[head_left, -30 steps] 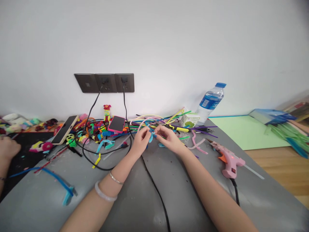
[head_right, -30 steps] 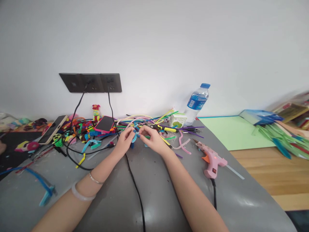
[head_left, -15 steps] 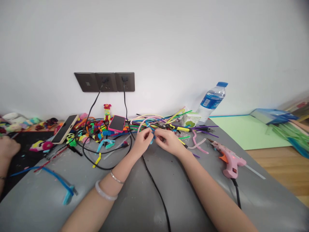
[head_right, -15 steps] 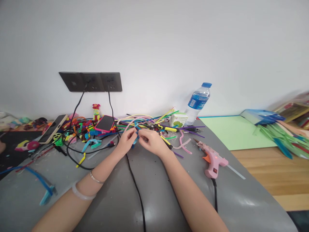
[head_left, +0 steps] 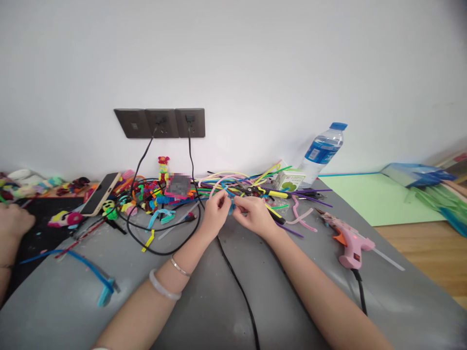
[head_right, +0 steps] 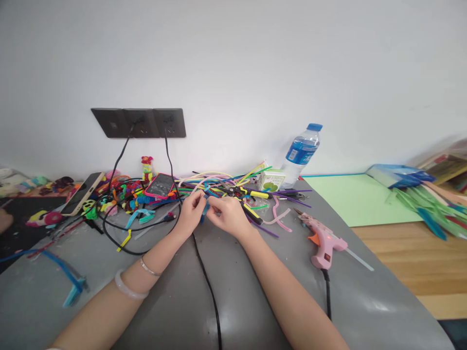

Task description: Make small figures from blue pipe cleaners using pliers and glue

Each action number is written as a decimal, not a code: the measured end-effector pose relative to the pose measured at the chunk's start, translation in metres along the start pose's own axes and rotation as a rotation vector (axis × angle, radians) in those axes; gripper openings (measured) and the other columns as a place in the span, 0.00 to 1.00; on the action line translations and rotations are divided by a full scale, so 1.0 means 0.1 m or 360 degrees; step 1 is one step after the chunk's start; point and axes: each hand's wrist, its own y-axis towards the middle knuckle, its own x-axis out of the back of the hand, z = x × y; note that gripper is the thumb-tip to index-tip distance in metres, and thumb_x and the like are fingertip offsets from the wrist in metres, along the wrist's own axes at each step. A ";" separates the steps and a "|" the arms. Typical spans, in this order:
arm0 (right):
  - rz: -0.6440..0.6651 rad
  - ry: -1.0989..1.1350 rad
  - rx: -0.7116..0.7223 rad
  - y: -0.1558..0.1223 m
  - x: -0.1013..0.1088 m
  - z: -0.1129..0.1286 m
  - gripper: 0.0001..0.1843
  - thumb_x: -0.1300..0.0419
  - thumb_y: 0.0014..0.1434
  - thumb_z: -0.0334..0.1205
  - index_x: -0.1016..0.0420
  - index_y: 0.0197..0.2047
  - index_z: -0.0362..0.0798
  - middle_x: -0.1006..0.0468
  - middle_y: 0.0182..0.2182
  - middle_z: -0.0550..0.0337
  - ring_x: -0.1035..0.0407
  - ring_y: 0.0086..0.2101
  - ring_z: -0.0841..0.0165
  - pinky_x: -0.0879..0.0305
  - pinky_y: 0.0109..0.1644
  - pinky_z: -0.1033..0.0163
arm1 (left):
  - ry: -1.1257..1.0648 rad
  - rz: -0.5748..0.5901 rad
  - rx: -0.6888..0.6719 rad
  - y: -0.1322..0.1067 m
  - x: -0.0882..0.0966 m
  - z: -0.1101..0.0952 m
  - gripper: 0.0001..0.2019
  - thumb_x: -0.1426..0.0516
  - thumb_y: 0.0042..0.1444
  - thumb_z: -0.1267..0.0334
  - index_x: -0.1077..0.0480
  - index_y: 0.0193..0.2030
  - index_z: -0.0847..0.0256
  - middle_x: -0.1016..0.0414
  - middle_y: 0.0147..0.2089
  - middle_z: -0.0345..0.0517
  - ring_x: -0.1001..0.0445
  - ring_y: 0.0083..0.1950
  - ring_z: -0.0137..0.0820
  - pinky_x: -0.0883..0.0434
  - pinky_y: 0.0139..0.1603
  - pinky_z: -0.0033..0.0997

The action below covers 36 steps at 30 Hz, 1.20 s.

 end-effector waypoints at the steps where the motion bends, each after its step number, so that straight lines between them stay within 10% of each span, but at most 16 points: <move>1: -0.0007 -0.0001 0.0006 0.00 0.00 0.00 0.13 0.49 0.49 0.28 0.52 0.23 0.51 0.47 0.17 0.68 0.49 0.19 0.73 0.53 0.27 0.66 | 0.0004 -0.0020 -0.0007 0.00 0.00 0.00 0.16 0.47 0.58 0.59 0.48 0.23 0.58 0.50 0.22 0.35 0.48 0.25 0.26 0.49 0.27 0.29; 19: -0.0137 0.0130 0.0109 -0.05 0.07 0.06 0.14 0.48 0.50 0.29 0.52 0.23 0.51 0.48 0.17 0.68 0.50 0.20 0.72 0.52 0.28 0.65 | -0.0379 -0.0302 0.0138 0.06 0.13 0.05 0.18 0.45 0.60 0.51 0.45 0.26 0.57 0.50 0.22 0.34 0.48 0.22 0.25 0.47 0.22 0.26; 36: -0.0239 0.1052 -0.0578 0.03 0.02 -0.10 0.15 0.44 0.62 0.52 0.31 0.35 0.49 0.31 0.29 0.60 0.39 0.27 0.69 0.40 0.31 0.64 | -0.0070 -0.0220 -0.0060 0.01 0.12 0.04 0.12 0.47 0.63 0.53 0.34 0.34 0.59 0.33 0.28 0.39 0.36 0.26 0.27 0.39 0.28 0.26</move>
